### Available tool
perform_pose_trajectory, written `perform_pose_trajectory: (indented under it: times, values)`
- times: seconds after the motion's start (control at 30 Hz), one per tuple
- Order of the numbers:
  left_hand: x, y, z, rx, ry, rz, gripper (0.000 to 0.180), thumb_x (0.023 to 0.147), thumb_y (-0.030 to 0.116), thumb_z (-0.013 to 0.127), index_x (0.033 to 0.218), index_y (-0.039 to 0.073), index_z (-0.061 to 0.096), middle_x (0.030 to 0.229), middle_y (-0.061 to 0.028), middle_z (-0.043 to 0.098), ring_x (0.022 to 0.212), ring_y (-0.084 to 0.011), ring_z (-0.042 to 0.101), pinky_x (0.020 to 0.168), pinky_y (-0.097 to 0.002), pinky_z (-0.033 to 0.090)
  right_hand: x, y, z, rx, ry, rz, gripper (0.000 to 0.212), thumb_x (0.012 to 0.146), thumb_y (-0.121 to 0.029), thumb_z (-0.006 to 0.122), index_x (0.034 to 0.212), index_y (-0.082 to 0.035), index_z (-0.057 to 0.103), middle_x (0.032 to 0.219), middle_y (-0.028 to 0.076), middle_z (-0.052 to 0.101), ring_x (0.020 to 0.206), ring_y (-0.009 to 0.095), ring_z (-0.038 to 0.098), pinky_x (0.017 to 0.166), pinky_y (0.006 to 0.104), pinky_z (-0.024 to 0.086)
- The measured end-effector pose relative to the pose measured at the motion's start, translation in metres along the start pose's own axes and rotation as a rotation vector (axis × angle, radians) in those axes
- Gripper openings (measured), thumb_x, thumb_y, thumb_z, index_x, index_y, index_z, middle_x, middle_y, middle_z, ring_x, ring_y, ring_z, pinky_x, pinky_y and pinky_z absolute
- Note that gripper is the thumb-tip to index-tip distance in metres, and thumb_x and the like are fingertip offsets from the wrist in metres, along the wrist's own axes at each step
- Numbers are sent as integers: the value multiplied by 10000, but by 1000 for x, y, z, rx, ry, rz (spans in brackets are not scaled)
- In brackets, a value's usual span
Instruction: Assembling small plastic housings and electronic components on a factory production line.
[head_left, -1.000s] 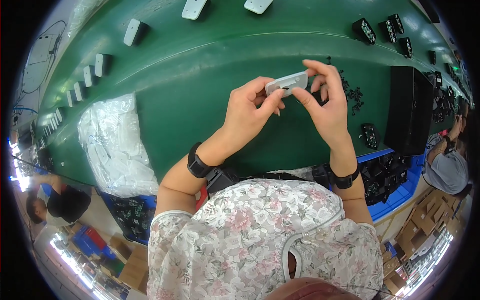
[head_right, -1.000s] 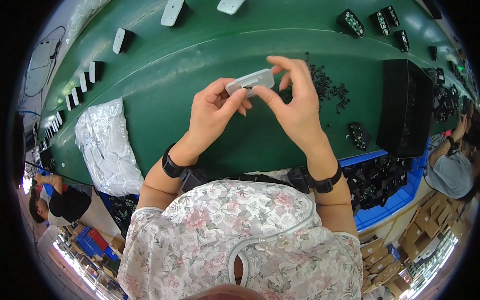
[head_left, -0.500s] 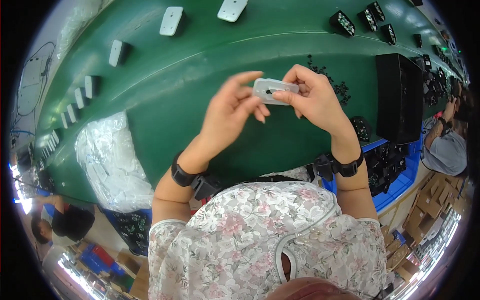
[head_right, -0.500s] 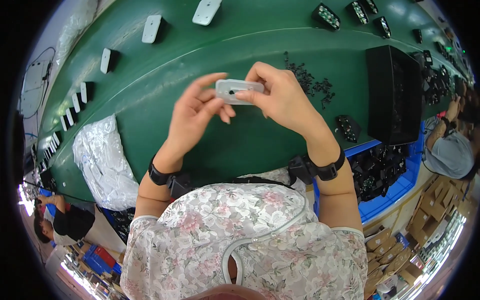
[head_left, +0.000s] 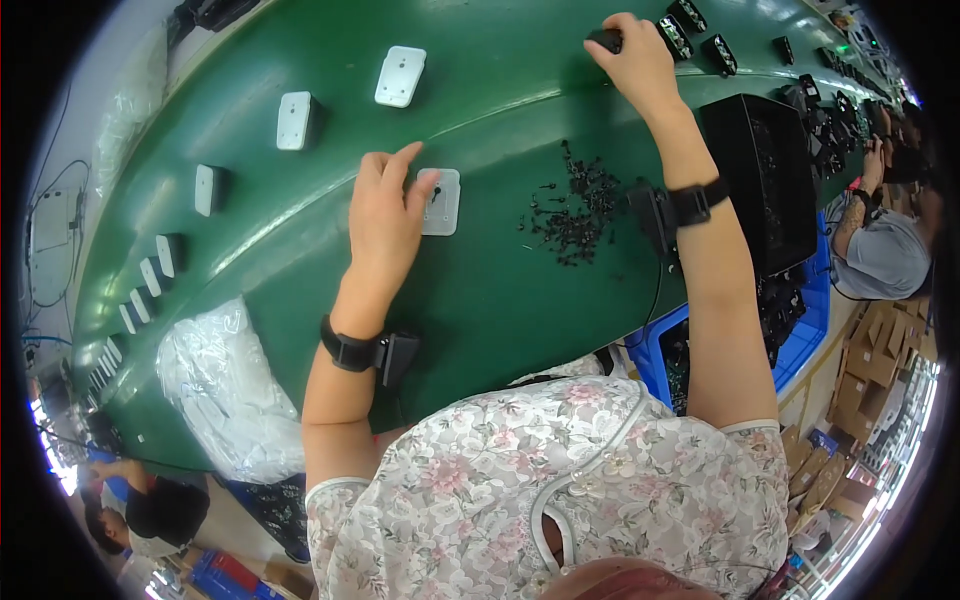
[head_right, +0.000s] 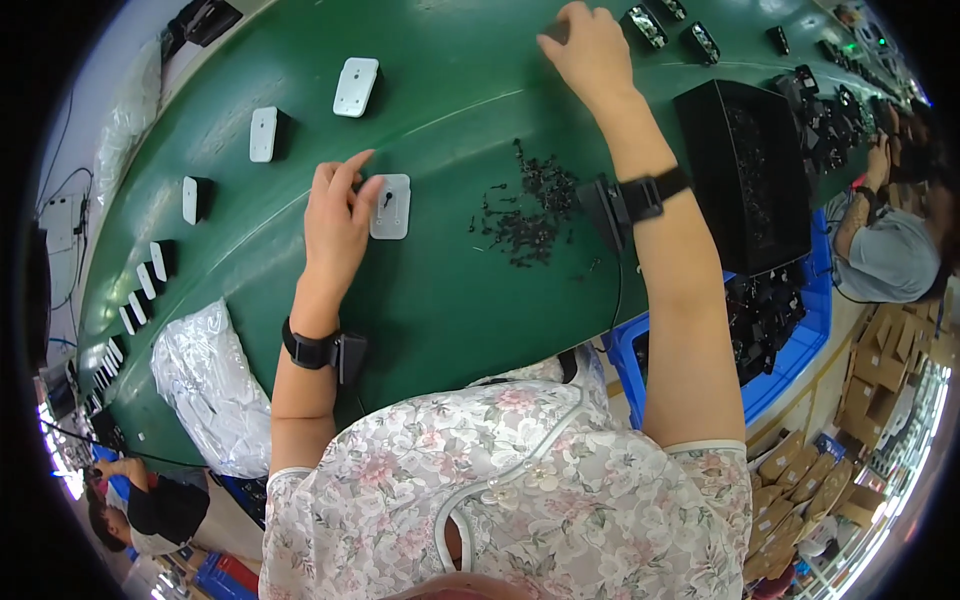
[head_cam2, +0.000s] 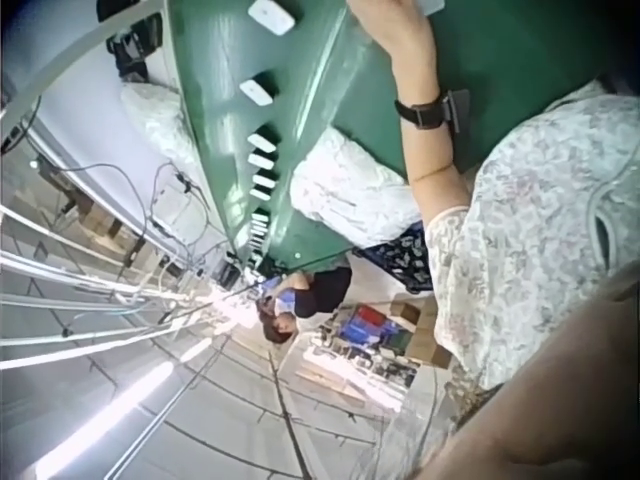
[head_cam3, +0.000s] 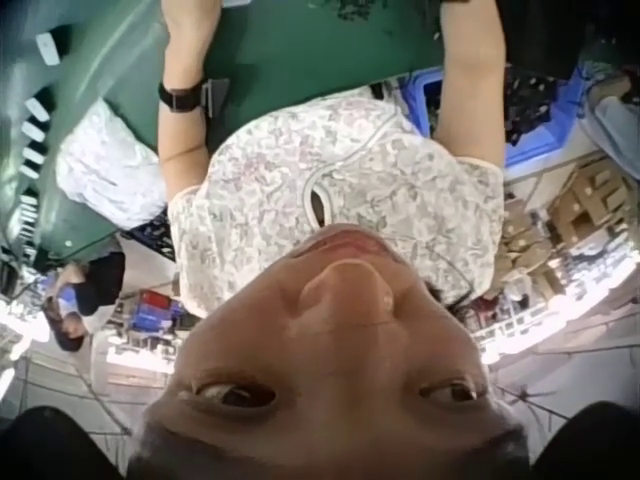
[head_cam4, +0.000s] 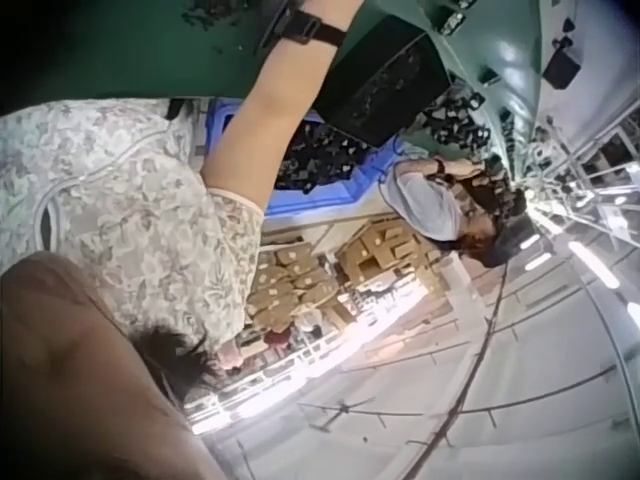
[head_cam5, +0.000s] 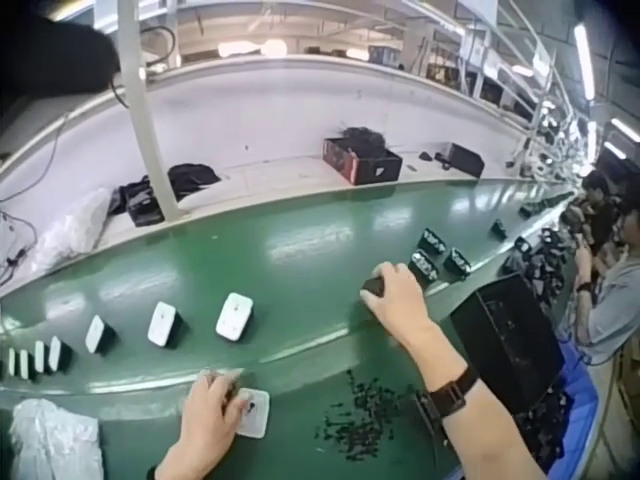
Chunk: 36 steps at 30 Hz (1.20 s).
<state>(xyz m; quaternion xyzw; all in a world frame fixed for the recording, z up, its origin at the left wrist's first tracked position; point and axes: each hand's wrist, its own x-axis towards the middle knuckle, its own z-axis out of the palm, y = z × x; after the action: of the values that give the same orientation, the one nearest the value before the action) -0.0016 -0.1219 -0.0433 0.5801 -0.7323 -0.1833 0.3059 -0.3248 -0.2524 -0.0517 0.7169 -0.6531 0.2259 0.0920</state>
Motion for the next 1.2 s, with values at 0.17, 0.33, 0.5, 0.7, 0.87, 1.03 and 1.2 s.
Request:
perform_pose_trajectory:
  times: [0.17, 0.33, 0.5, 0.7, 0.87, 1.03, 1.2]
  values:
    - [-33, 16, 4, 181, -28, 154, 700, 644, 138, 789, 1247, 20, 454, 1034, -144, 495, 958, -343, 487, 811, -400, 423, -38, -52, -35, 761, -199, 254, 457, 810, -210, 713, 1208, -61, 546, 1036, 49, 605, 934, 145, 589, 791, 285, 481]
    - [-32, 7, 7, 97, 22, 248, 617, 663, 15, 721, 1234, 38, 489, 1116, -147, 536, 1010, -330, 512, 844, -395, 423, -58, -64, -69, 204, -155, -81, 419, 778, -171, 720, 1160, -61, 590, 1040, 71, 616, 907, 192, 598, 828, 287, 473]
    - [-32, 2, 4, -261, -70, 261, 606, 707, -117, 601, 1274, 64, 487, 1168, -146, 572, 1084, -311, 538, 929, -390, 430, -71, -109, -90, 624, -292, -223, 362, 764, -61, 689, 1114, -49, 599, 1062, 104, 634, 967, 243, 614, 870, 308, 468]
    - [-41, 0, -9, -326, 35, 179, 561, 761, -155, 491, 1270, 77, 518, 1298, -121, 522, 1186, -303, 509, 975, -370, 443, -106, -148, -69, 777, -339, -319, 369, 746, -42, 705, 1103, -45, 610, 1106, 108, 632, 1012, 276, 609, 871, 338, 486]
    - [-44, -7, -3, -288, -38, 219, 532, 753, -159, 440, 1219, 67, 561, 1298, -96, 533, 1219, -292, 490, 995, -371, 433, -116, -150, -62, 770, -349, -285, 379, 744, -46, 714, 1111, -46, 618, 1116, 97, 637, 1022, 264, 610, 879, 334, 486]
    - [-43, -11, -1, -208, -56, 273, 564, 712, -165, 436, 1206, 70, 573, 1284, -78, 550, 1216, -281, 495, 994, -368, 434, -121, -148, -57, 759, -334, -261, 369, 746, -28, 709, 1104, -36, 622, 1118, 96, 639, 1029, 255, 611, 884, 331, 484]
    - [-43, -11, 0, -99, -66, 320, 576, 707, -147, 464, 1222, 87, 570, 1289, -68, 548, 1216, -262, 496, 996, -371, 428, -123, -144, -53, 747, -319, -291, 384, 751, -25, 698, 1125, -40, 611, 1139, 105, 626, 1041, 264, 603, 877, 331, 490]
